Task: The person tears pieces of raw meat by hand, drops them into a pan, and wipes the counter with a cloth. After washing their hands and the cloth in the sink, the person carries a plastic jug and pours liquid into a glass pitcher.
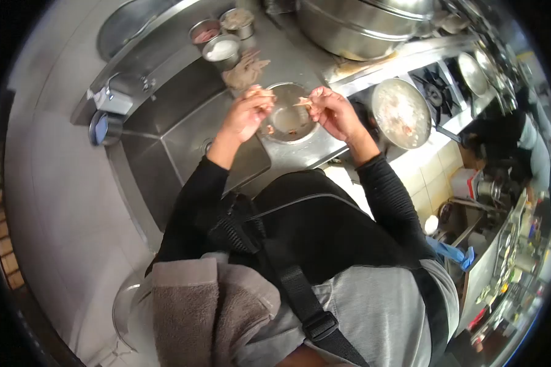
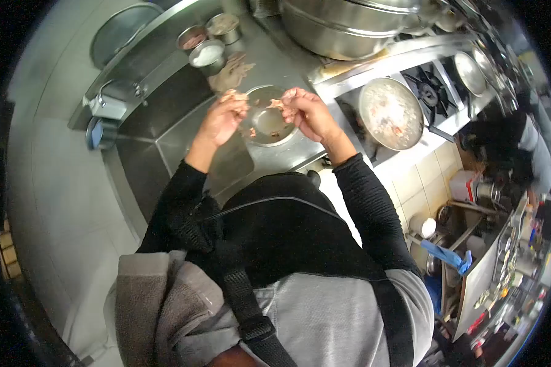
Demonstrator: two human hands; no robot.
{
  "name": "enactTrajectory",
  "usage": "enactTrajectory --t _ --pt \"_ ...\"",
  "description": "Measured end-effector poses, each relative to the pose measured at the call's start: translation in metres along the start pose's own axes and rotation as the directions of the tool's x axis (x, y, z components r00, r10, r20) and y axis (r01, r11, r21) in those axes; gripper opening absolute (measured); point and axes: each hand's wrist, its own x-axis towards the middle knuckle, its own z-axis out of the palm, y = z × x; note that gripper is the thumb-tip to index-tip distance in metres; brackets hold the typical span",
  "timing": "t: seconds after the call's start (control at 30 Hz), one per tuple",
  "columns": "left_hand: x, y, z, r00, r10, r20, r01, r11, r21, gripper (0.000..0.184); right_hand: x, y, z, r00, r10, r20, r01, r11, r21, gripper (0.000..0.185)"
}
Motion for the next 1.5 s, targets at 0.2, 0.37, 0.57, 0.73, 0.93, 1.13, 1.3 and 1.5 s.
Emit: enactTrajectory --t 0.2,0.37,0.57,0.73,0.93,1.13,1.3,1.5 --pt "-0.007 0.006 -0.004 0.992 -0.111 -0.063 0.109 0.993 -0.036 0.037 -0.065 -0.018 -0.046 0.974 -0.010 -0.228 0.075 0.958 0.278 0.012" --pt "-0.003 -0.013 -0.007 0.992 -0.030 -0.126 0.053 0.982 0.183 0.015 -0.118 -0.094 -0.132 0.683 -0.339 -0.647 -0.331 0.646 -0.688 0.032" --pt "0.004 -0.016 -0.003 0.986 -0.112 -0.124 0.143 0.949 0.282 0.024 -0.159 -0.138 -0.272 0.559 -0.177 -0.810 -0.508 0.699 -0.504 0.075" --pt "-0.006 -0.017 0.019 0.990 -0.136 -0.024 0.137 0.988 0.075 0.046 -0.160 -0.143 -0.268 0.547 -0.394 -0.739 -0.404 0.649 -0.645 0.080" --pt "-0.005 -0.030 -0.005 0.998 0.001 -0.056 0.012 0.975 0.220 0.043 -0.064 -0.109 -0.134 0.759 -0.423 -0.495 -0.146 0.630 -0.763 0.041" --pt "-0.001 -0.026 0.015 0.998 -0.016 -0.062 0.032 0.961 0.273 0.026 0.003 0.001 0.039 0.985 -0.094 0.147 0.170 0.699 -0.695 0.054" --pt "-0.003 -0.027 -0.002 0.996 0.025 -0.091 -0.005 0.976 0.216 0.020 0.025 0.015 0.028 0.991 -0.105 0.086 0.134 0.653 -0.746 0.023" --pt "-0.011 -0.016 0.007 0.999 -0.014 -0.049 0.014 1.000 -0.005 0.018 0.029 0.021 0.032 0.991 0.051 -0.122 -0.076 0.976 -0.203 0.025"
